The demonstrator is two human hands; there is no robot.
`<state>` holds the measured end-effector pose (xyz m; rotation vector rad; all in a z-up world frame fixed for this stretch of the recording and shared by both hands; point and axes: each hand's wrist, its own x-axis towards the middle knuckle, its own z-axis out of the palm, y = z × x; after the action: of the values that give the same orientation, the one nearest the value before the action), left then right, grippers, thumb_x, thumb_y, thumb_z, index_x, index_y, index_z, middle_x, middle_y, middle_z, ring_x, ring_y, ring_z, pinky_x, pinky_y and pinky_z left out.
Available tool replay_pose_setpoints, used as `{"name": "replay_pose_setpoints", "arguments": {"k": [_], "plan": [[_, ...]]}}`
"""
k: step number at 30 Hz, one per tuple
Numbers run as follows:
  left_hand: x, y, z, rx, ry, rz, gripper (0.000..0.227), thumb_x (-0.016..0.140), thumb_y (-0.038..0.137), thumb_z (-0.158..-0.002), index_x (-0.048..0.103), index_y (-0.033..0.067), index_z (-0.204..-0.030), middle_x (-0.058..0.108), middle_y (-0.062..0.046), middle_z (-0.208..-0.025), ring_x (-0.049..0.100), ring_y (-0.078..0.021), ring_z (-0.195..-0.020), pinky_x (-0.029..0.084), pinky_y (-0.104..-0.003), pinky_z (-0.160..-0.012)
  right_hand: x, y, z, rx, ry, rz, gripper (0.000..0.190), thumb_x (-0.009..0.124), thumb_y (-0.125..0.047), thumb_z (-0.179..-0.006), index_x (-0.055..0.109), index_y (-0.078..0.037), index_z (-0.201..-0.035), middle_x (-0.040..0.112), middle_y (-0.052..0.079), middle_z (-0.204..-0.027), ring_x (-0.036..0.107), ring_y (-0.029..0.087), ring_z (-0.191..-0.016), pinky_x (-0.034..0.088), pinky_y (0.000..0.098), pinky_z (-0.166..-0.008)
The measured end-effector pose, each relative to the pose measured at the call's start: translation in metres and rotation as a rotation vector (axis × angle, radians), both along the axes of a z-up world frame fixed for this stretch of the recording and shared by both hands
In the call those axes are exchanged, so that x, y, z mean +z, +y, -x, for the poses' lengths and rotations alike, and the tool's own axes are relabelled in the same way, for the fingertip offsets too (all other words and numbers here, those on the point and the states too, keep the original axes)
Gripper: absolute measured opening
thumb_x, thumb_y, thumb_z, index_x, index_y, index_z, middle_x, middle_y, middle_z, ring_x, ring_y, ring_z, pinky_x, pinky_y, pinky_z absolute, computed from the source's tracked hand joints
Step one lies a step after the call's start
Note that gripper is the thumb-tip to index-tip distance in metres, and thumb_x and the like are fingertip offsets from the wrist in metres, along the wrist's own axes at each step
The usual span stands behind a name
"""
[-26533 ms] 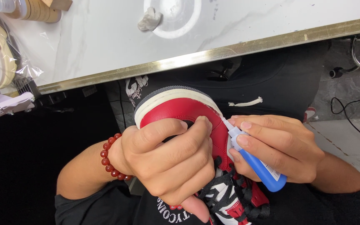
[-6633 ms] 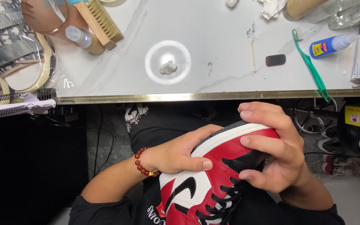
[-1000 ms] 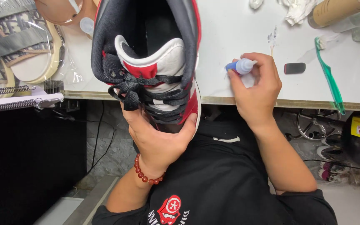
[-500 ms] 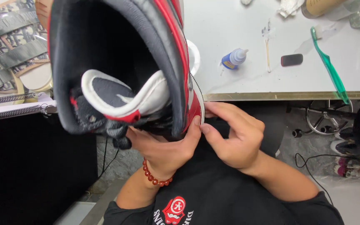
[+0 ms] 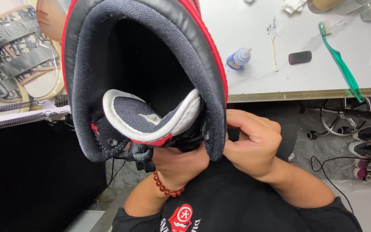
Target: The person holds a red and black sneaker, adjusts its laces, and applies glue from a small blue bottle along the edge where the upper meets the sole. They press and smooth the sole edge by hand, then turn the shoe to treat other sections of the sole edge.
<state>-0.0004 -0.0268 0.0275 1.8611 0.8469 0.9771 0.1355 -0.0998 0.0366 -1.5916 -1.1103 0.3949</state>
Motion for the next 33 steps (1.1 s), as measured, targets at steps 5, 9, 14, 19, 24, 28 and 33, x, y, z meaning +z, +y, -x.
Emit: {"name": "replay_pose_setpoints", "arguments": {"k": [5, 9, 14, 19, 24, 28, 33], "plan": [[-0.006, -0.004, -0.002, -0.040, -0.267, 0.073, 0.048, 0.087, 0.002, -0.088, 0.054, -0.0015, -0.124, 0.067, -0.005, -0.123, 0.071, -0.0123, -0.109, 0.058, -0.024, -0.096, -0.008, -0.001, 0.002, -0.012, 0.053, -0.014, 0.027, 0.082, 0.004, -0.087, 0.071, 0.005, -0.111, 0.077, 0.011, -0.100, 0.076, 0.013, -0.087, 0.059, 0.0224, -0.075], [-0.033, -0.012, 0.013, -0.072, 0.053, -0.105, 0.041, 0.077, 0.008, -0.091, 0.058, -0.0003, -0.126, 0.068, -0.008, -0.123, 0.071, -0.0181, -0.112, 0.057, -0.030, -0.096, -0.007, 0.001, -0.002, -0.026, 0.162, -0.038, 0.040, 0.083, 0.003, -0.085, 0.067, 0.007, -0.121, 0.076, 0.011, -0.103, 0.073, 0.013, -0.089, 0.061, 0.0246, -0.078], [-0.046, -0.015, 0.021, -0.150, 0.318, -0.294, 0.037, 0.072, 0.011, -0.093, 0.061, 0.0031, -0.127, 0.068, -0.008, -0.123, 0.071, -0.0178, -0.111, 0.057, -0.030, -0.094, -0.019, -0.008, -0.021, -0.021, -0.061, -0.033, 0.034, 0.081, 0.002, -0.083, 0.067, 0.005, -0.114, 0.072, 0.010, -0.093, 0.070, 0.015, -0.077, 0.054, 0.0252, -0.067], [-0.047, -0.012, 0.024, -0.241, 0.352, -0.382, 0.041, 0.066, 0.013, -0.099, 0.054, 0.0036, -0.138, 0.060, -0.011, -0.136, 0.065, -0.0205, -0.123, 0.053, -0.032, -0.103, -0.014, -0.004, -0.024, 0.030, -0.333, -0.126, 0.022, 0.079, -0.002, -0.082, 0.068, 0.004, -0.100, 0.070, 0.013, -0.085, 0.070, 0.022, -0.073, 0.052, 0.0302, -0.064], [-0.042, -0.005, 0.024, -0.306, 0.378, -0.453, 0.045, 0.061, 0.013, -0.104, 0.049, 0.0040, -0.146, 0.055, -0.014, -0.145, 0.061, -0.0225, -0.131, 0.051, -0.033, -0.110, -0.021, -0.012, -0.021, 0.141, -0.010, -0.092, 0.036, 0.080, -0.005, -0.085, 0.063, 0.001, -0.116, 0.070, 0.008, -0.100, 0.070, 0.015, -0.084, 0.055, 0.0269, -0.075], [-0.036, -0.002, 0.022, -0.384, 0.406, -0.516, 0.048, 0.056, 0.014, -0.109, 0.043, 0.0044, -0.154, 0.049, -0.016, -0.155, 0.057, -0.0245, -0.140, 0.048, -0.035, -0.116, -0.002, -0.004, -0.011, 0.125, 0.311, 0.029, 0.065, 0.078, -0.005, -0.092, 0.048, 0.003, -0.148, 0.064, 0.008, -0.127, 0.062, 0.012, -0.110, 0.052, 0.0304, -0.104], [-0.036, -0.009, 0.018, -0.271, 0.350, -0.429, 0.055, 0.063, 0.016, -0.103, 0.041, 0.0024, -0.151, 0.049, -0.016, -0.152, 0.057, -0.0236, -0.137, 0.048, -0.035, -0.116, -0.015, -0.012, -0.015, 0.219, 0.345, 0.005, 0.069, 0.077, -0.003, -0.092, 0.043, 0.000, -0.152, 0.061, 0.007, -0.132, 0.061, 0.013, -0.119, 0.051, 0.0289, -0.108]]}}
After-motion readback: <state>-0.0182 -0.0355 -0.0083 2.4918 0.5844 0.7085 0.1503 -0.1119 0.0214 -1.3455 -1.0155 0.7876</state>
